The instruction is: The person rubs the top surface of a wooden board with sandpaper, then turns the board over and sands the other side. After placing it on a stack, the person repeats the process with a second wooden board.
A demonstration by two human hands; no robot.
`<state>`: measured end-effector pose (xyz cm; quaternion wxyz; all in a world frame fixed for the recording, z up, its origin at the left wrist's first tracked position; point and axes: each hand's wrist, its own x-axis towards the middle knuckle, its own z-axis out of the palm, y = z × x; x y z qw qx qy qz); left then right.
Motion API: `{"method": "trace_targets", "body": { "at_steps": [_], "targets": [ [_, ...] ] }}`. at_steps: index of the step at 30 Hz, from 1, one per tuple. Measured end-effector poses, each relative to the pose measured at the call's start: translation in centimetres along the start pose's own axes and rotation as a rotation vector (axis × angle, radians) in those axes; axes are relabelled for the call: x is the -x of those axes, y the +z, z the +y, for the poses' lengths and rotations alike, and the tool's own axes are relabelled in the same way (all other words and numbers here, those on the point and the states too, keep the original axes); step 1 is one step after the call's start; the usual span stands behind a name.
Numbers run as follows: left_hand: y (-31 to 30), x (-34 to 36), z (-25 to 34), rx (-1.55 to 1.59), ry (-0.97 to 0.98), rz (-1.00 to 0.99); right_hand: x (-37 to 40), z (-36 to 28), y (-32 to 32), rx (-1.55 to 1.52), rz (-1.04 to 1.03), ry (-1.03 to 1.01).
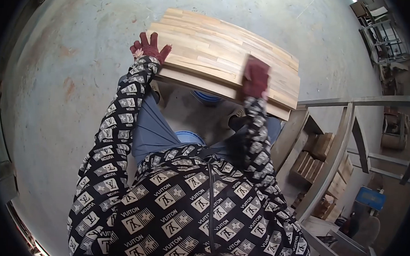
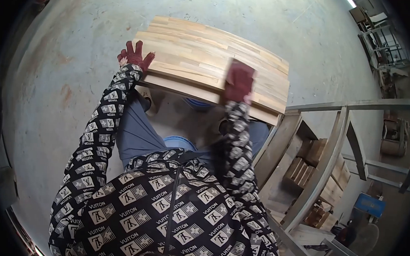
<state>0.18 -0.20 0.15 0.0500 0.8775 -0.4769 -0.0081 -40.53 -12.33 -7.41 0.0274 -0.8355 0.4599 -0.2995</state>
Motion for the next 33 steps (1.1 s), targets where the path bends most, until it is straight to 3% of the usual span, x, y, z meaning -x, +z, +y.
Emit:
{"method": "trace_targets", "body": {
  "at_steps": [3, 4, 7, 9, 13, 16, 18, 19, 20, 21, 23, 26, 28, 30, 33],
  "targets": [
    [0.0, 0.1, 0.1, 0.011, 0.000, 0.012, 2.3, 10.4, -5.9, 0.268, 0.195, -0.004],
    [0.2, 0.1, 0.1, -0.003, 0.007, 0.035, 1.9, 9.6, -9.8, 0.214, 0.060, 0.132],
    [0.0, 0.1, 0.0, -0.013, 0.001, 0.065, 1.2, 9.8, -10.5, 0.424, -0.038, 0.270],
    [-0.1, 0.2, 0.1, -0.003, 0.012, 0.065, 0.2, 5.6, -7.2, 0.320, 0.071, 0.182],
    [0.5, 0.0, -0.1, -0.027, 0.009, 0.072, -2.7, -11.7, 2.4, 0.059, 0.121, -0.114],
    [0.4, -0.2, -0.2, -0.013, 0.010, 0.041, -4.4, -22.0, 3.5, 0.004, 0.037, -0.299],
    [0.3, -0.6, -0.4, -0.023, 0.016, 0.050, -5.4, -22.5, 2.2, -0.062, -0.037, -0.310],
    [0.5, -0.6, -0.4, -0.016, 0.015, 0.045, -5.4, -22.0, 1.6, -0.118, -0.129, -0.330],
    [0.7, -0.4, -0.4, -0.005, 0.015, 0.036, -4.6, -19.5, 2.9, -0.037, -0.025, -0.342],
    [0.8, -0.2, -0.4, -0.006, 0.020, 0.040, -4.6, -16.7, 2.0, -0.018, -0.125, -0.254],
    [0.9, -0.2, -0.3, 0.001, 0.024, 0.047, -2.1, -6.0, 3.5, 0.080, 0.119, -0.163],
    [0.8, 0.2, -0.1, 0.012, 0.025, 0.054, -0.1, 3.1, -5.8, 0.185, 0.118, 0.184],
    [1.0, 0.3, -0.1, -0.006, 0.039, 0.118, 1.0, 10.3, -10.5, 0.316, -0.010, 0.048],
    [-0.3, 0.4, 0.3, 0.006, 0.021, 0.083, 1.4, 10.8, -12.0, 0.379, -0.022, 0.133],
    [-0.5, 0.5, 0.3, 0.013, 0.025, 0.070, 0.0, 6.1, -8.9, 0.286, 0.074, 0.199]
  ]
}}
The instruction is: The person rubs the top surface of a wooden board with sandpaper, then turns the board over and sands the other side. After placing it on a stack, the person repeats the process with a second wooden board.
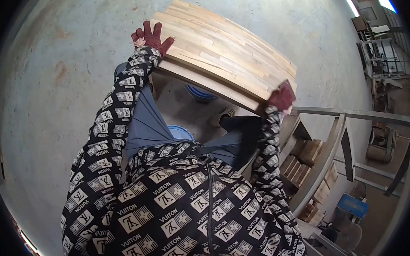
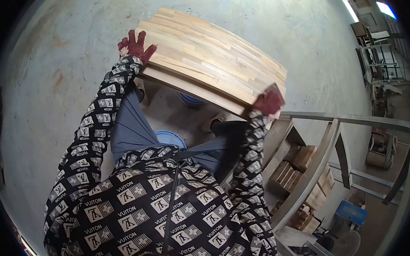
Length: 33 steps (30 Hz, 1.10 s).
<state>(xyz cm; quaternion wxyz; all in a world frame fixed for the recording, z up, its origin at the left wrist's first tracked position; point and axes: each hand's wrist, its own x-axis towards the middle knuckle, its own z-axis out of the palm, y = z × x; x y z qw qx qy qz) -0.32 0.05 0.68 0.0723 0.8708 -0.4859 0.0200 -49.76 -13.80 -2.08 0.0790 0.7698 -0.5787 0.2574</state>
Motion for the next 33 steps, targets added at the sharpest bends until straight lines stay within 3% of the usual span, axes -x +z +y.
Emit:
{"method": "trace_targets", "body": {
  "at_steps": [3, 4, 7, 8, 9, 11, 13, 15, 16, 18, 19, 20, 22, 25, 30, 33],
  "targets": [
    [0.2, -0.1, -0.2, -0.009, -0.003, -0.004, 0.7, -14.7, 1.6, -0.564, 0.039, 0.135],
    [0.5, -0.2, -0.3, -0.014, 0.004, 0.008, 1.2, -18.3, 2.3, -0.571, 0.049, 0.149],
    [1.0, -0.4, -0.4, -0.029, -0.001, 0.005, 1.9, -28.7, 5.4, -0.253, 0.050, -0.484],
    [1.2, -0.4, -0.6, -0.025, 0.010, 0.009, 1.1, -31.5, 2.1, -0.315, -0.147, -0.475],
    [1.7, -0.6, -0.8, -0.039, 0.016, 0.016, 1.1, -32.4, 2.5, -0.336, -0.180, -0.464],
    [1.9, -0.6, -0.9, -0.052, 0.049, 0.115, 1.0, -30.9, 4.0, -0.371, -0.126, -0.508],
    [0.9, -0.6, -0.6, -0.001, 0.011, -0.016, 1.4, -25.9, 6.2, -0.203, 0.118, -0.545],
    [0.9, -0.3, -0.5, 0.001, 0.003, -0.012, 1.4, -16.8, 8.2, -0.262, 0.117, -0.308],
    [1.4, -0.3, -0.6, 0.010, 0.013, 0.018, 0.9, -13.0, 5.4, -0.154, -0.065, -0.199],
    [1.7, -0.1, -0.6, 0.007, 0.018, 0.047, 0.1, -5.2, 2.2, -0.073, 0.102, -0.142],
    [1.6, 0.0, -0.5, -0.003, 0.029, 0.083, 0.1, -1.3, 0.7, -0.027, 0.042, -0.170],
    [1.4, 0.0, -0.5, 0.004, 0.026, 0.075, 0.2, 1.1, -0.8, -0.033, 0.068, -0.198],
    [0.7, 0.1, -0.2, 0.016, 0.011, 0.040, 0.4, 3.5, -1.3, 0.111, -0.022, 0.018],
    [0.3, 0.0, -0.1, 0.010, 0.000, 0.027, -0.2, -1.7, 0.8, 0.028, 0.058, -0.004],
    [1.2, -0.3, -0.6, -0.021, 0.019, 0.044, 1.9, -21.5, 6.5, -0.268, 0.068, -0.291],
    [1.4, -0.4, -0.7, -0.002, 0.029, 0.038, 2.9, -31.7, 4.4, -0.298, 0.020, -0.473]
  ]
}}
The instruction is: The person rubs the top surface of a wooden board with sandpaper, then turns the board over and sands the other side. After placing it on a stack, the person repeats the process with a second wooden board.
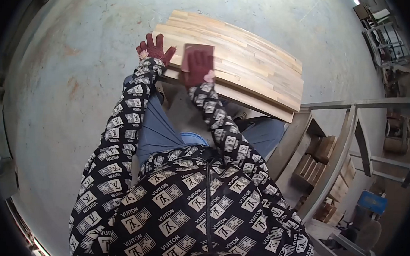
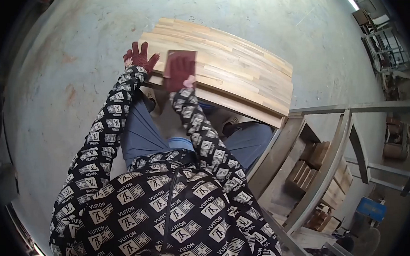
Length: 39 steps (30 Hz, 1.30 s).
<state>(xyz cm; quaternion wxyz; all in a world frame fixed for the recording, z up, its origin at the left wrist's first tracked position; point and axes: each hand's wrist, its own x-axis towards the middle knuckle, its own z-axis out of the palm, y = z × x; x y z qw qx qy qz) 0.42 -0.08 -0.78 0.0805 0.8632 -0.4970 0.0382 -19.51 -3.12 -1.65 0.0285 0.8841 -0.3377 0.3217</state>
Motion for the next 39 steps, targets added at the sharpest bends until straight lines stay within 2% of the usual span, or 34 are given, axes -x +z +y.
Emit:
{"method": "trace_targets", "body": {
  "at_steps": [1, 3, 4, 5, 6, 7, 8, 9, 10, 11, 13, 15, 16, 18, 20, 22, 24, 25, 26, 28, 30, 32, 33, 34, 36, 38, 39],
  "targets": [
    [0.4, -0.1, -0.1, -0.020, -0.008, 0.002, -1.0, -0.3, -0.8, -0.002, 0.019, 0.015],
    [1.0, -0.4, -0.3, -0.011, -0.025, -0.017, -1.8, -0.2, -2.5, -0.171, -0.256, 0.014],
    [0.7, -0.4, -0.3, -0.012, -0.018, -0.018, -0.2, 1.5, -1.6, -0.109, -0.086, -0.069],
    [0.2, -0.3, -0.1, -0.005, -0.023, -0.036, 0.9, 3.7, -1.2, -0.079, -0.075, -0.017],
    [0.0, -0.2, 0.0, 0.006, -0.032, -0.055, 1.8, 5.8, -2.6, -0.051, -0.175, 0.105],
    [0.3, -0.2, -0.1, -0.001, -0.028, -0.053, 5.7, 10.9, -0.5, -0.139, 0.014, 0.155],
    [0.3, -0.2, 0.1, 0.011, -0.040, -0.060, 7.1, 14.2, -1.7, 0.088, 0.076, 0.145],
    [0.5, -0.2, 0.1, 0.015, -0.025, -0.023, 9.9, 18.5, -2.1, 0.056, 0.082, 0.328],
    [0.5, 0.0, 0.0, 0.019, -0.011, 0.015, 8.5, 18.4, -8.2, 0.227, -0.007, 0.273],
    [-0.2, 0.1, 0.2, 0.015, -0.011, -0.002, 10.3, 21.1, -9.3, 0.241, 0.209, 0.203],
    [-0.6, 0.2, 0.3, 0.015, -0.020, -0.013, 10.8, 23.4, -13.3, 0.234, 0.092, 0.229],
    [-0.9, 0.2, 0.5, -0.014, -0.026, -0.023, 11.0, 23.7, -12.9, 0.430, 0.075, 0.330],
    [-1.0, 0.3, 0.6, -0.009, -0.035, -0.021, 10.4, 22.7, -12.1, 0.500, 0.072, 0.401],
    [-1.5, 0.2, 0.5, 0.001, -0.018, -0.036, 10.2, 21.1, -6.6, 0.343, 0.240, 0.493],
    [-0.3, 0.1, 0.2, -0.006, -0.010, -0.005, 8.0, 16.8, -1.7, 0.152, 0.222, 0.347],
    [1.2, -0.3, -0.4, 0.007, 0.038, 0.139, 5.6, 10.5, 3.0, 0.013, -0.025, 0.284],
    [1.3, -0.2, -0.5, 0.016, 0.034, 0.118, 3.6, 5.1, 6.3, 0.052, -0.161, 0.048],
    [1.3, -0.3, -0.5, 0.018, 0.023, 0.084, -0.1, 0.0, -0.3, -0.044, -0.246, 0.040],
    [1.1, -0.3, -0.5, 0.023, 0.010, 0.049, -2.1, -1.4, -2.9, -0.088, -0.408, 0.075],
    [0.6, -0.5, -0.4, 0.011, 0.019, 0.047, -1.4, 0.7, -3.4, -0.187, -0.323, -0.017],
    [-0.3, -0.1, 0.1, -0.008, -0.027, -0.064, 2.1, 5.4, -1.3, -0.022, -0.083, 0.038],
    [0.5, 0.0, 0.0, -0.010, -0.014, -0.035, 5.9, 13.7, -1.8, 0.040, -0.105, 0.214],
    [0.3, 0.0, 0.1, -0.010, -0.007, -0.024, 8.3, 17.1, -2.8, 0.075, -0.020, 0.380],
    [0.1, 0.1, 0.0, -0.010, 0.000, -0.014, 9.6, 20.3, -5.7, 0.124, 0.125, 0.294],
    [-0.2, 0.3, 0.1, -0.005, -0.009, 0.000, 11.6, 25.2, -10.3, 0.276, 0.148, 0.282],
    [-0.4, 0.3, 0.3, -0.003, 0.000, 0.013, 12.2, 27.4, -13.9, 0.351, 0.033, 0.367],
    [-0.5, 0.3, 0.3, -0.002, -0.004, 0.010, 12.3, 27.3, -14.1, 0.284, 0.035, 0.477]
  ]
}}
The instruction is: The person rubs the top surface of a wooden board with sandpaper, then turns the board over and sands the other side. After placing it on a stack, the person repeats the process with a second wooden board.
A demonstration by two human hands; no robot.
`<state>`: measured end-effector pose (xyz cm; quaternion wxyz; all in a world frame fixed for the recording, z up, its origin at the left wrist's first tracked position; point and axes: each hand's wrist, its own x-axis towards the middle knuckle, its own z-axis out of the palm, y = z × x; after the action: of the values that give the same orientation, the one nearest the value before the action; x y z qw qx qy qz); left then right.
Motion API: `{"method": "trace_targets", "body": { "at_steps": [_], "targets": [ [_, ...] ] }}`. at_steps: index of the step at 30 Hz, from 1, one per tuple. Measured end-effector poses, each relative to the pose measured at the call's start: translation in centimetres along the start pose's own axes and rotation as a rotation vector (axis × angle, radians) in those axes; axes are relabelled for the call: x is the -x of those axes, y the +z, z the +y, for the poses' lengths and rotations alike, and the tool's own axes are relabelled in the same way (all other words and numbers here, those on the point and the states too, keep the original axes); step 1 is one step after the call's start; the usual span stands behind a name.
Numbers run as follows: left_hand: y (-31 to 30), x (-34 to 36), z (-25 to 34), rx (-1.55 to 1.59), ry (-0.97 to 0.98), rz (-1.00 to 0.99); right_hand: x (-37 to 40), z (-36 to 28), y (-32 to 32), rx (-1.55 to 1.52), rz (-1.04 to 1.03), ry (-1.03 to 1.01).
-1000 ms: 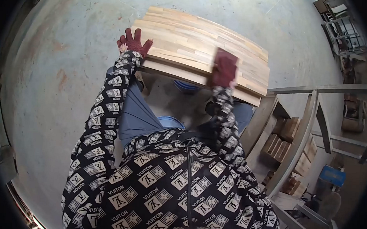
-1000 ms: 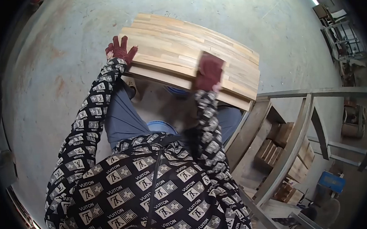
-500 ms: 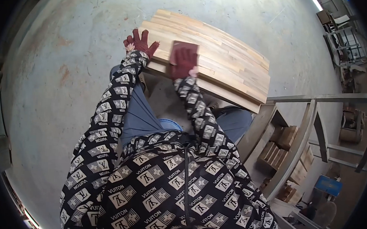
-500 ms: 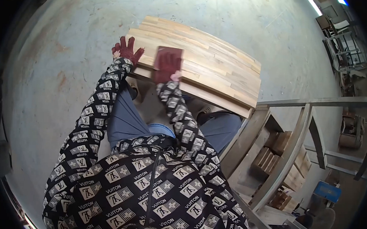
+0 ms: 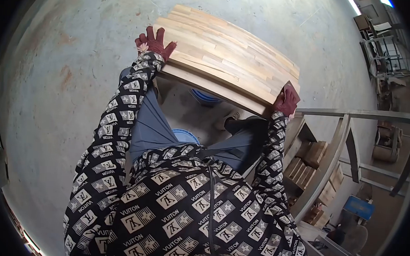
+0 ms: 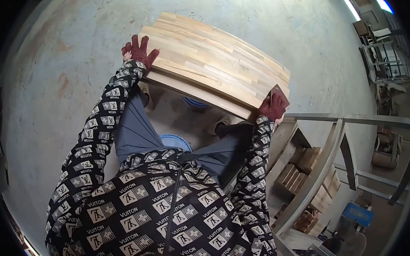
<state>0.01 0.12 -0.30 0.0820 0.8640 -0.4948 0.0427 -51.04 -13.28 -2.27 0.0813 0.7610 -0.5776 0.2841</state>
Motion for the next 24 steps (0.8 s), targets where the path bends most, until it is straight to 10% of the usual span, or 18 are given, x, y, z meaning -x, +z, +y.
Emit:
{"method": "trace_targets", "body": {
  "at_steps": [12, 13, 14, 21, 24],
  "targets": [
    [1.4, -0.6, -0.7, -0.001, 0.032, 0.063, 2.8, -32.9, 7.6, -0.305, 0.025, -0.482],
    [1.4, -0.5, -0.8, 0.001, 0.032, 0.056, 1.7, -33.4, 4.9, -0.358, -0.225, -0.497],
    [1.3, -0.4, -0.8, 0.006, 0.028, 0.046, 1.1, -33.2, 3.4, -0.407, -0.481, -0.510],
    [0.7, 0.0, -0.2, -0.007, 0.005, 0.019, 1.8, -9.1, 5.4, -0.097, 0.126, -0.294],
    [1.9, -0.1, -0.5, 0.034, 0.048, 0.146, 1.2, 0.0, 1.4, 0.006, 0.022, -0.123]
  ]
}}
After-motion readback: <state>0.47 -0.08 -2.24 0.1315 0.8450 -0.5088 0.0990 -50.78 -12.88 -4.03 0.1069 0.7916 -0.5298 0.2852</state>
